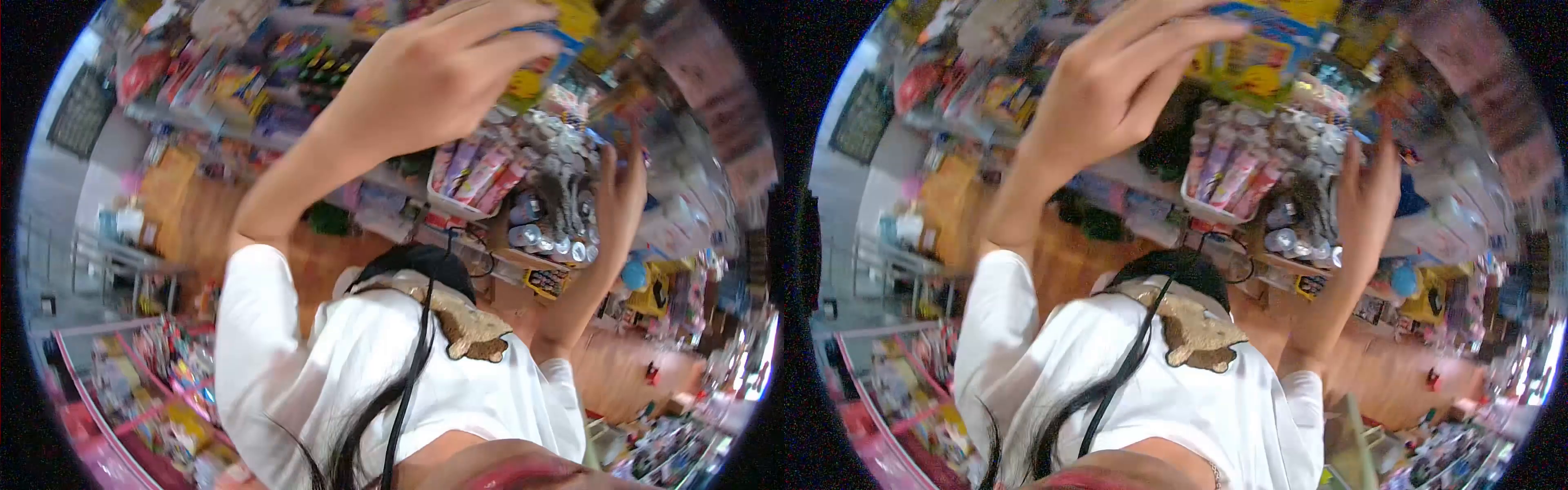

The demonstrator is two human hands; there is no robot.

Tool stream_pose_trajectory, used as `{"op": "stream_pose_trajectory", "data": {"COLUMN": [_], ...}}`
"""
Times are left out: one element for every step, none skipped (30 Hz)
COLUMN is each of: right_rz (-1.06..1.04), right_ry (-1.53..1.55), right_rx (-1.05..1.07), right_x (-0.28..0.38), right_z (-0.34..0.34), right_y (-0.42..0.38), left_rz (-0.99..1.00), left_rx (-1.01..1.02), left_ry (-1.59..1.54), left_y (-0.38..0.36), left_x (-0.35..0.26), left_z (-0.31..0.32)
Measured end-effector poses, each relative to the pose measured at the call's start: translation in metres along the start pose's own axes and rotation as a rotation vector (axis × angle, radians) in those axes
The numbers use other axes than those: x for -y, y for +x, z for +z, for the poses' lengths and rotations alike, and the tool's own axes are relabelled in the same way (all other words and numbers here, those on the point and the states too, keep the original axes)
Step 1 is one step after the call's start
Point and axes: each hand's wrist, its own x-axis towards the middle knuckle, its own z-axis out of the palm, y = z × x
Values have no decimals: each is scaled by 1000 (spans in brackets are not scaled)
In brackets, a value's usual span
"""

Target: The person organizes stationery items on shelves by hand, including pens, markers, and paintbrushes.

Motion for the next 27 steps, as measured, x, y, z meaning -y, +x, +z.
{"op": "stream_pose_trajectory", "data": {"right_rz": [67, 145, 158, 170, 182, 209, 234, 263, 312, 331, 353, 378, 360, 380, 402, 425, 453, 462, 470, 477, 471, 464, 456, 468, 480, 493, 502], "right_ry": [189, 376, 384, 386, 383, 402, 422, 443, 450, 438, 425, 409, 441, 457, 474, 491, 464, 462, 460, 458, 449, 441, 434, 438, 443, 448, 443], "right_rx": [9, 8, 21, 34, 50, 96, 138, 176, 217, 257, 296, 333, 308, 327, 344, 360, 377, 375, 372, 369, 361, 353, 345, 345, 345, 345, 351], "right_x": [-2, -10, -16, -22, -24, -23, -19, -15, -10, -6, -2, 0, -1, 4, 11, 18, 23, 24, 25, 26, 26, 26, 25, 26, 26, 26, 27], "right_z": [2, 9, 18, 27, 33, 38, 44, 49, 53, 57, 61, 65, 73, 75, 76, 77, 77, 79, 81, 83, 85, 88, 90, 91, 93, 95, 97], "right_y": [-19, -34, -47, -59, -70, -80, -87, -94, -100, -104, -107, -111, -116, -116, -116, -116, -116, -116, -117, -117, -118, -119, -120, -120, -120, -120, -120], "left_rz": [-59, -103, -379, -657, -802, -945, -1088, -1226, -1303, -1373, -1438, -1353, -1261, -1159, -1192, -1077, -959, -838, -845, -848, -851, -793, -735, -676, -661, -644, -625], "left_rx": [-119, -239, -235, -235, -205, -177, -123, -67, 48, 166, 288, 401, 512, 620, 754, 791, 824, 851, 969, 1086, 1202, 1177, 1150, 1124, 1199, 1276, 1353], "left_ry": [-12, -23, -34, -47, -26, -3, 15, 31, 121, 208, 293, 394, 488, 578, 528, 593, 656, 715, 667, 618, 566, 591, 615, 639, 652, 666, 680], "left_y": [-36, -70, -107, -145, -181, -215, -250, -282, -308, -330, -349, -367, -385, -391, -389, -399, -414, -416, -419, -407, -403, -413, -421, -427, -432, -421, -412], "left_x": [15, 28, 33, 38, 51, 70, 85, 99, 113, 127, 140, 155, 170, 176, 182, 192, 209, 216, 223, 226, 229, 236, 242, 246, 252, 252, 253], "left_z": [5, 13, 26, 42, 59, 75, 87, 94, 97, 100, 101, 101, 101, 98, 92, 93, 95, 93, 93, 87, 84, 86, 85, 87, 91, 86, 83]}}
